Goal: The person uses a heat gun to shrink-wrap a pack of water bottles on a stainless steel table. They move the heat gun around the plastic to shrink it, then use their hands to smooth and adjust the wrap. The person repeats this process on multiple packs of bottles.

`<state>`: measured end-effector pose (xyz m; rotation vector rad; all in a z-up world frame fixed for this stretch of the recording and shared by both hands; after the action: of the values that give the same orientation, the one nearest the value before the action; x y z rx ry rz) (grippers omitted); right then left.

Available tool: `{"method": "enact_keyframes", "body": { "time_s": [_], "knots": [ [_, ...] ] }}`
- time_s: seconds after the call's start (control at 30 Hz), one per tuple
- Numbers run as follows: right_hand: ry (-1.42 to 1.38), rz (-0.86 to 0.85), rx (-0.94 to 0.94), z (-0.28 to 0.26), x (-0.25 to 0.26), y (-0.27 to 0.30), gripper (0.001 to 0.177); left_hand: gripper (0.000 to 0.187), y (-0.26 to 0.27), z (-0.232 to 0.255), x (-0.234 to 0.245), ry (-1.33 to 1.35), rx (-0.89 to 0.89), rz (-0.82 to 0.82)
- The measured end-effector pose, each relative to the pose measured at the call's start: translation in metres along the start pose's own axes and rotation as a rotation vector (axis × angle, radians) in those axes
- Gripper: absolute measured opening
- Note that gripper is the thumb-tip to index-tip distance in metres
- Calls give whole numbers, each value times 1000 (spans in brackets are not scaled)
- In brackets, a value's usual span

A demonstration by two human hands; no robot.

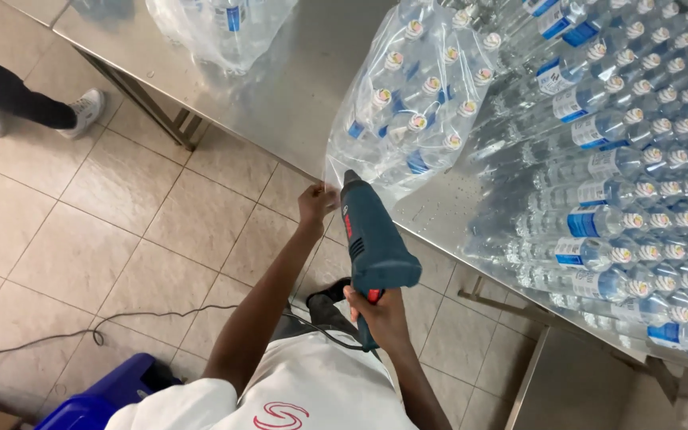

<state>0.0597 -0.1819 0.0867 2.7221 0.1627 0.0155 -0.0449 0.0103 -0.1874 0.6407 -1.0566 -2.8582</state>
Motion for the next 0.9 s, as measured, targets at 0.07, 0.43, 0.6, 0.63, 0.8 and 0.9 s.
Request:
{"method": "enact_keyframes", "body": {
  "time_s": [0.07,0.43,0.6,0.63,0.8,0.9],
  "knots": [
    [60,-51,164,-3,-6,-18,34,43,-25,-39,14,165,-136,-84],
    [126,-28,200,5,-8,-15,11,15,-29,-14,-26,454,-136,-445],
    [83,-1,202,-1,-11,-6,19,21,-30,-2,-37,489,-140,-552],
    [77,72,80,6,-10,-2,17,28,-21,11,-44,482,-165,-593],
    [7,140,65,43,7,27,13,35,-20,42,-76,560,-157,-681],
    [-246,145,121,39,20,52,57,39,-37,40,-94,670,-154,-677]
  ]
}}
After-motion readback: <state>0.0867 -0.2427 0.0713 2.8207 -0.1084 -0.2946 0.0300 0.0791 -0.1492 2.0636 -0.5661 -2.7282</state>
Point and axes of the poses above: each hand's wrist, its own y-axis away from the middle knuckle, its own x-axis out of the back of the hand, z = x × y, the point moved 5 cm from there along -y, towards the middle knuckle, and after that the axes turned 10 degrees about -z, right-handed, at the moved point
